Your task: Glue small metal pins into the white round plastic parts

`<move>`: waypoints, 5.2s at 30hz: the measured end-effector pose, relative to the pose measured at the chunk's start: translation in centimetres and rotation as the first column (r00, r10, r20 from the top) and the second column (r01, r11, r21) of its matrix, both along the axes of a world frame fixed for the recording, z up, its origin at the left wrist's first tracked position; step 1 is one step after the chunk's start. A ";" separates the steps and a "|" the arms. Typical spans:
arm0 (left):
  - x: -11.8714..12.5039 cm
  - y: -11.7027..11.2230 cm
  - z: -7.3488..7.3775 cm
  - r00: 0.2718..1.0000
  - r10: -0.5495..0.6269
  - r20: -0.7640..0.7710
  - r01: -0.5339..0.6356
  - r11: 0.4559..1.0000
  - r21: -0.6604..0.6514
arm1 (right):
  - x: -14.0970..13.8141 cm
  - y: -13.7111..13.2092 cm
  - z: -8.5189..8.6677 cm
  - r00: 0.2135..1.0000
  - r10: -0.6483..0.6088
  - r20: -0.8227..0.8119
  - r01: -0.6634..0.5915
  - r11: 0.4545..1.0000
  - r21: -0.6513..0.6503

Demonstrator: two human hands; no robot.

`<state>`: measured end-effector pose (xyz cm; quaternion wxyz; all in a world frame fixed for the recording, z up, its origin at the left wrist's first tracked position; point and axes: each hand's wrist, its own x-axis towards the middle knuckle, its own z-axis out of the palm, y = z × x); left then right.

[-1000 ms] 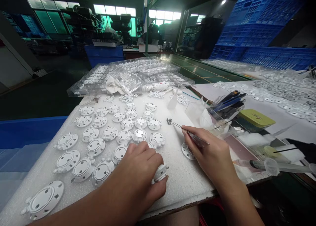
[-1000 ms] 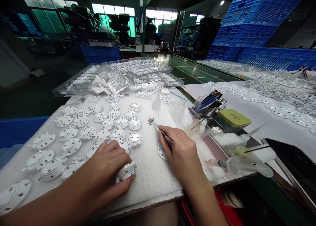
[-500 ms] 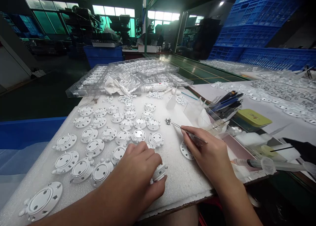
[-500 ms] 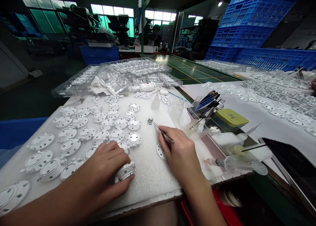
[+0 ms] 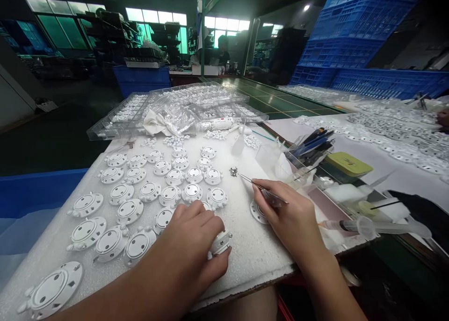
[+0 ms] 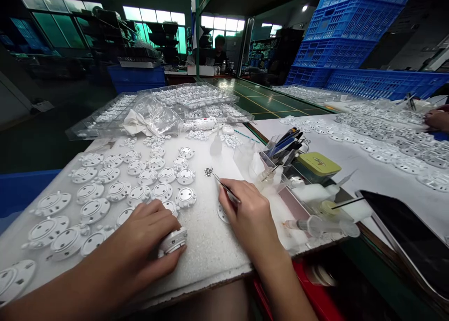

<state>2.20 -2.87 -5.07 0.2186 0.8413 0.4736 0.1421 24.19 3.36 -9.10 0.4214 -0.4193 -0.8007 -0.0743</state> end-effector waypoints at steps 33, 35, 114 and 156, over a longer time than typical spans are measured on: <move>0.1 0.1 0.3 1.000 0.016 0.015 -0.015 1.000 -0.027 | -0.2 -0.2 0.3 0.999 0.043 -0.015 -0.043 0.998 -0.040; 0.0 0.1 0.4 0.999 0.026 0.029 -0.025 0.999 -0.022 | -0.1 -0.6 0.5 0.997 0.020 -0.077 -0.022 0.999 -0.024; 0.1 0.9 0.7 0.972 0.071 0.226 -0.078 0.997 0.022 | -5.1 -5.5 0.7 0.732 -0.021 -0.681 -0.435 0.755 -0.491; 0.0 0.8 0.6 0.980 0.083 0.180 -0.085 0.996 0.004 | -5.7 -5.8 1.1 0.703 -0.089 -0.706 -0.428 0.739 -0.520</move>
